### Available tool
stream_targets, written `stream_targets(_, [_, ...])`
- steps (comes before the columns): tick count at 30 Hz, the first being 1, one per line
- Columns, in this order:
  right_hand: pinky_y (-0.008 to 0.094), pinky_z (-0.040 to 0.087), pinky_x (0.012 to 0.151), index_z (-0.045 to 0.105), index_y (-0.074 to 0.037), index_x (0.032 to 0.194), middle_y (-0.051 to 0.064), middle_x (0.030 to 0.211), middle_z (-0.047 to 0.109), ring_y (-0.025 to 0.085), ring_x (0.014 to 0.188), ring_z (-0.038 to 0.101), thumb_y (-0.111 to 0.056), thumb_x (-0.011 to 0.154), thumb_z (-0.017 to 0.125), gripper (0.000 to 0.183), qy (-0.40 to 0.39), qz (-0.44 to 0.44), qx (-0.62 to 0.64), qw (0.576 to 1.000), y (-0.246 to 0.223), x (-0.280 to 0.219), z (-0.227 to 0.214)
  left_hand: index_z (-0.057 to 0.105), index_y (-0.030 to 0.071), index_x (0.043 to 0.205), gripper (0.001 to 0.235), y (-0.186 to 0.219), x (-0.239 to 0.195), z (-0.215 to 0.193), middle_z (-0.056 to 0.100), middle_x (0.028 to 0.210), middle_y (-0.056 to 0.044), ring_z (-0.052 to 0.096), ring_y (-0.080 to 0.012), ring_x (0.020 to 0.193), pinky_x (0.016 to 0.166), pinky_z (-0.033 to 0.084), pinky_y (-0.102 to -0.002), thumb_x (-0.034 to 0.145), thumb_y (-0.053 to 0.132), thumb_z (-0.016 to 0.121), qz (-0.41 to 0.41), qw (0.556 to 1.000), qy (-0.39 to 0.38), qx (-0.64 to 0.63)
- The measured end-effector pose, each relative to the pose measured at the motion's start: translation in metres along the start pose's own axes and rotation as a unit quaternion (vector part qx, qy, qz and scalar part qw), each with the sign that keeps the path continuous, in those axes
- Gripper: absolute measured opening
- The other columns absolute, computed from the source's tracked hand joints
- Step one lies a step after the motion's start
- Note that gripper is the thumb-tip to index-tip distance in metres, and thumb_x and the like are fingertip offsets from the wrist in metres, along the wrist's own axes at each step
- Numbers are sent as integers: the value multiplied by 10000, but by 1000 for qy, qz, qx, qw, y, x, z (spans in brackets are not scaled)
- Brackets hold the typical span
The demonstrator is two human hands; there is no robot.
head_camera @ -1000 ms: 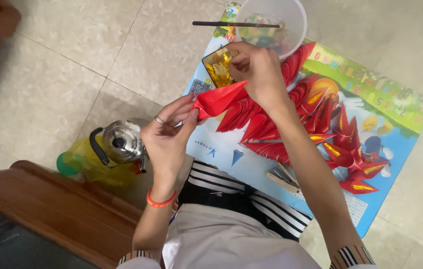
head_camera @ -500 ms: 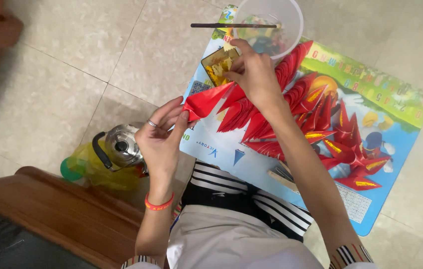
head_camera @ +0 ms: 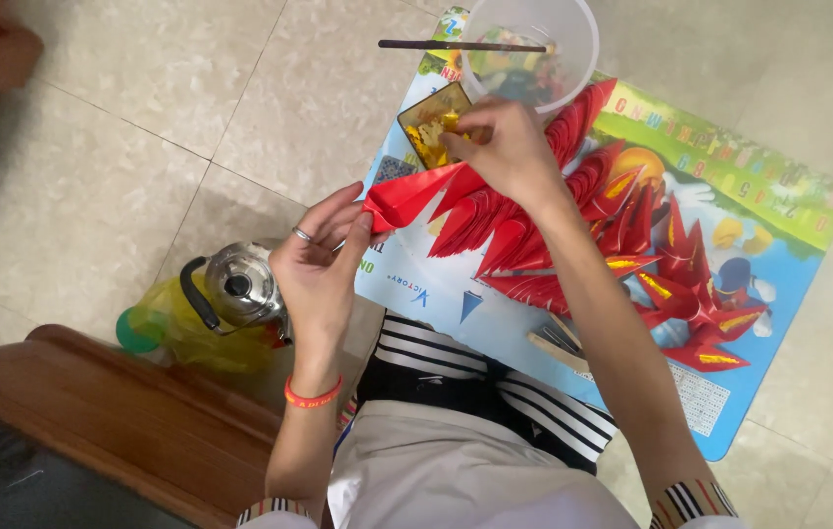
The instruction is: The recorder is assembling small red paper folded shapes and inserting gold paper slips into them, likely for a festive decoration.
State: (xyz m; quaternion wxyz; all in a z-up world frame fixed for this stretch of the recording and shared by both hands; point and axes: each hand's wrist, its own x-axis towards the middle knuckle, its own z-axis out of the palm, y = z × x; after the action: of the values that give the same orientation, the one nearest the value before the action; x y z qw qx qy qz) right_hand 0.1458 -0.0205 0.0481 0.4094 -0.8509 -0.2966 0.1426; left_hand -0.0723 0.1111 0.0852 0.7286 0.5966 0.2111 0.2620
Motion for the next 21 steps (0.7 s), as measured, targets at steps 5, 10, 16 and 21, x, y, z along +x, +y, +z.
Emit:
stream_targets(5, [339,536,773,774,29,910,155,1083,730,256,906,696,-112,859,819,157,62,-197,3,978,8,-2,1,645,-91,1301,304,-1,0,2,744,1083,-149,739,-171,975,886,640,-315,998,-73,647,-3,1000,0,3])
stream_targets(10, [315,552,697,740,33,967,140,944,736,240,770,727,-122,920,813,177,32,-55,71,995,-6,-7,-10,649,-93,1290,293,-14,3,2,739,1110,-157,740,-177,990,907,645,-325,999,-69,659,0,1000,2,-8])
stream_targets(16, [323,556,708,743,13,1084,115,913,744,217,785,748,-46,902,762,192,81,-68,39,994,-10,-11,-4,641,-84,1289,293,-29,12,13,736,1112,-150,733,-171,1001,886,665,-346,996,-64,652,-6,999,-19,-36])
stream_targets(21, [392,535,778,753,54,971,195,1014,679,316,903,666,14,859,774,121,96,-188,-33,977,-16,-14,-1,637,-85,1295,299,-25,11,11,739,1093,-146,735,-173,993,893,661,-347,999,-54,653,-10,999,-9,-30])
